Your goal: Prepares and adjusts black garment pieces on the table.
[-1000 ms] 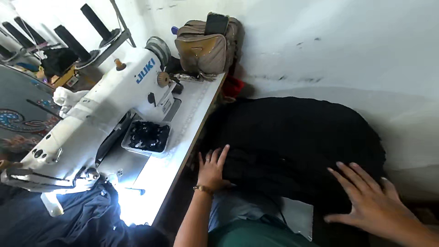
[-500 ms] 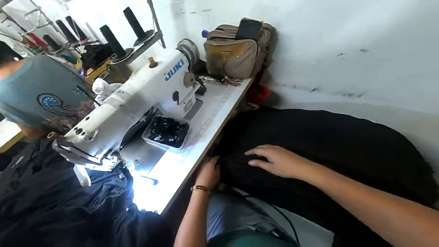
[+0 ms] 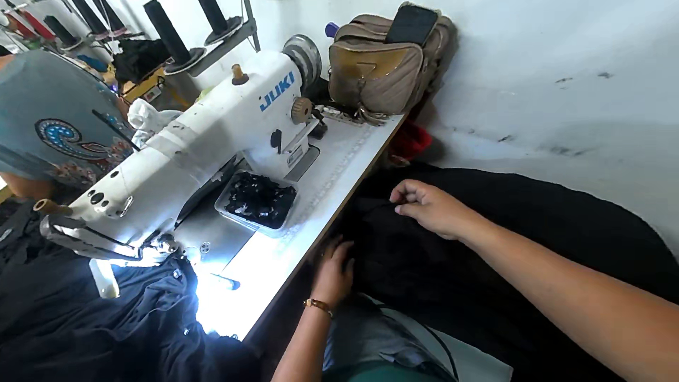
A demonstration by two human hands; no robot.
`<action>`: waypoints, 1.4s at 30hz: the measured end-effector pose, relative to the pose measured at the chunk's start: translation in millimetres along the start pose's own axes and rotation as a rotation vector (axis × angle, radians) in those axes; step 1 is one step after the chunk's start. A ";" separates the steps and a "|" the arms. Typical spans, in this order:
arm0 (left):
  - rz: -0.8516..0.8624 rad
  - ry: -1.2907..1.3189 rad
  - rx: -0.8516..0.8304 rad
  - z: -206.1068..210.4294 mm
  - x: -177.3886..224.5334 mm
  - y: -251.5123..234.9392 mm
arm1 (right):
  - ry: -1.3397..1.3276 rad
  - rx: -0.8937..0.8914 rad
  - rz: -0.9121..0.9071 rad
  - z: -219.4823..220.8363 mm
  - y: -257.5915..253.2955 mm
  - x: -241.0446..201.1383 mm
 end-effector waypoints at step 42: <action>0.147 -0.269 -0.178 -21.8 31.3 -0.2 | 0.309 -0.005 -0.138 -1.7 8.8 -29.7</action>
Point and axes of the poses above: each hand's wrist, its own y-axis away from the middle knuckle, its own z-axis out of the palm, x = y × z, the point moved 10 cm from there along -y, towards the middle knuckle, and after that the axes turned 1 degree about -y, right-handed, at the moved point
